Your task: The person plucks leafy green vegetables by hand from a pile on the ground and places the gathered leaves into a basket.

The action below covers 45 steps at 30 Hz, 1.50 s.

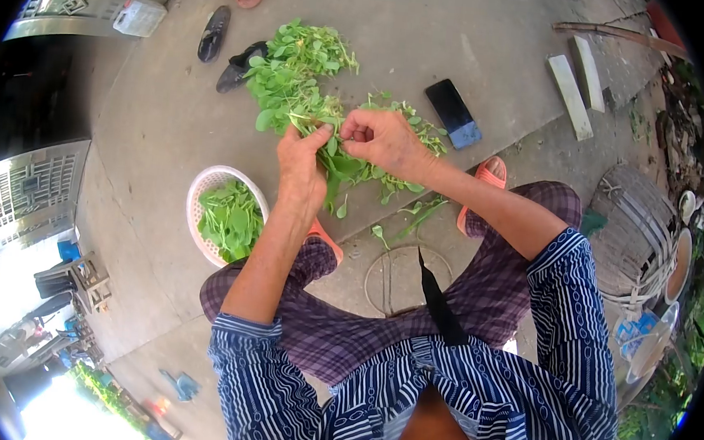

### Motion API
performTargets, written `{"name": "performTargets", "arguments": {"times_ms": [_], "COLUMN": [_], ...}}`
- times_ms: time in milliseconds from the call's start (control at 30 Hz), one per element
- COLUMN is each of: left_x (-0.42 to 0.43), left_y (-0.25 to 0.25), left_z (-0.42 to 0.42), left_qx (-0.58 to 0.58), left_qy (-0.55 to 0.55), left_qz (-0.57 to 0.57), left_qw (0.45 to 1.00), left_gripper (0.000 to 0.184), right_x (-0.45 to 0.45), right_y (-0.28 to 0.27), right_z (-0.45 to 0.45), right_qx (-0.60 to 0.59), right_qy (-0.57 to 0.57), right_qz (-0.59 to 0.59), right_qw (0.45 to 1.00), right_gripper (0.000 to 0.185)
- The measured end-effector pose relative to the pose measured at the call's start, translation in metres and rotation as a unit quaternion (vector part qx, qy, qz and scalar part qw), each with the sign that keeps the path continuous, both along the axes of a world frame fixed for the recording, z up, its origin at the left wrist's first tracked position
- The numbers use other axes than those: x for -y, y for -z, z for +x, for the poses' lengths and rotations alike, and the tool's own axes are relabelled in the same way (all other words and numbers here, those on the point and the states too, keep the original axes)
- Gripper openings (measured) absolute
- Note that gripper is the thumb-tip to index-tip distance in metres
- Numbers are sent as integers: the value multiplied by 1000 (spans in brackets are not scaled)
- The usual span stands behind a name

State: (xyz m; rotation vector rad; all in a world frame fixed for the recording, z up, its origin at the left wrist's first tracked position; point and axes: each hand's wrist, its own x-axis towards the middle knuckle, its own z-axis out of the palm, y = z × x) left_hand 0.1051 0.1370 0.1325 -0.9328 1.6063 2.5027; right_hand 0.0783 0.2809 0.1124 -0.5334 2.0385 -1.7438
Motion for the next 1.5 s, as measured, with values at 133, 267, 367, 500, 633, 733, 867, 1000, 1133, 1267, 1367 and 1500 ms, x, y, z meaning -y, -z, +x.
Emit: {"name": "performTargets", "arguments": {"times_ms": [133,267,367,500,633,733,867,1000,1133,1267,1367,1500], "left_x": [12,9,5,9,10,10,14,11,10,18,19,11], "left_y": [3,5,-1,-1,3,0,4,4,-1,-1,0,-2], "left_z": [-3,-2,-2,-3,-3,-2,-3,-4,-4,-8,-9,-7], "left_qx": [-2,-23,-5,14,73,88,76,44,29,12,25,21], "left_qy": [-3,10,49,96,137,156,135,50,-18,-41,-15,33], "left_qz": [-49,-106,-86,48,66,77,86,46,29,53,43,-36], "left_qw": [999,994,995,994,986,981,984,997,999,998,999,999], "left_gripper": [29,29,28,26,20,16,17,16,18,20,24,31], "right_x": [0,-3,-8,-11,-10,-9,-10,-10,-13,-24,-29,-27], "right_y": [3,6,4,6,0,4,3,2,-5,-10,-1,-2], "right_z": [1,-7,-15,-19,-17,-17,-17,-16,-14,-18,-22,-28], "right_qx": [40,89,190,201,166,135,139,165,249,174,-99,-289], "right_qy": [-43,-66,-37,-1,-41,-44,-39,-36,-115,-243,-152,29], "right_qz": [2,-35,-61,-126,-105,-96,-93,-118,-76,18,181,145], "right_qw": [998,993,979,971,980,985,985,979,959,954,967,946], "right_gripper": [11,13,10,9,11,13,14,16,12,11,16,20]}}
